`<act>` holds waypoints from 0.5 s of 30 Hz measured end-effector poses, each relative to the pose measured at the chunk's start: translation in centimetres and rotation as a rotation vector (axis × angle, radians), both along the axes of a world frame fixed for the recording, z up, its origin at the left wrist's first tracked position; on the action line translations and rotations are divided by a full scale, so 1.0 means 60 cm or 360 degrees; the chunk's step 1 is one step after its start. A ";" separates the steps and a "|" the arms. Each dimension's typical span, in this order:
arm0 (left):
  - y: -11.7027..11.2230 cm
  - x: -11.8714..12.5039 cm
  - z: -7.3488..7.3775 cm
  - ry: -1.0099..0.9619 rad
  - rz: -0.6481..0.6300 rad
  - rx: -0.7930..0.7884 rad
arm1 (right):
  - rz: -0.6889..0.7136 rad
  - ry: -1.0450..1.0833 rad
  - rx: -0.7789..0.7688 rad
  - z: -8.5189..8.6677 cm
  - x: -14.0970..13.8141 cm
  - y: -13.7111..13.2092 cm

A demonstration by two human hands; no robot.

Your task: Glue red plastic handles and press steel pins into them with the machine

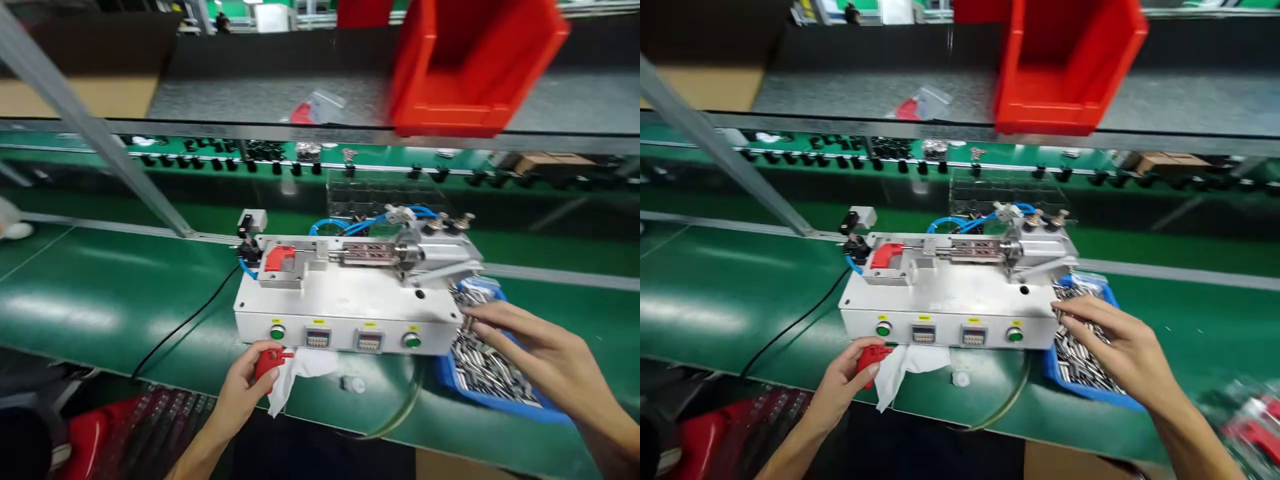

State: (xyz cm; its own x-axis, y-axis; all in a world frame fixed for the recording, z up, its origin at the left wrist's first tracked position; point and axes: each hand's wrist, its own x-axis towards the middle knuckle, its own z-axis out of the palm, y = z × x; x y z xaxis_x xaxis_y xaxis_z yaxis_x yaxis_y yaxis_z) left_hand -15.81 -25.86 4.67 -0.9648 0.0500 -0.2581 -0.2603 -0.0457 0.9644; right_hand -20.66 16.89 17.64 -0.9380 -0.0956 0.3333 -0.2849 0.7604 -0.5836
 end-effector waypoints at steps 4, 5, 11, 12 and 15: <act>-0.010 -0.039 0.033 0.0278 -0.0080 -0.0188 | 0.0325 0.0263 0.0025 0.019 -0.066 -0.122; -0.008 -0.051 0.044 0.0374 -0.0095 -0.0238 | 0.0403 0.0299 0.0043 0.016 -0.092 -0.159; -0.001 -0.109 0.103 0.1043 -0.0012 -0.0498 | 0.0584 0.0384 0.0232 -0.022 -0.248 -0.327; -0.008 -0.110 0.107 0.1084 0.0032 -0.0531 | 0.0578 0.0350 0.0290 -0.027 -0.262 -0.337; -0.038 -0.103 0.104 0.1086 0.0146 -0.0633 | 0.0608 0.0299 0.0438 -0.034 -0.278 -0.345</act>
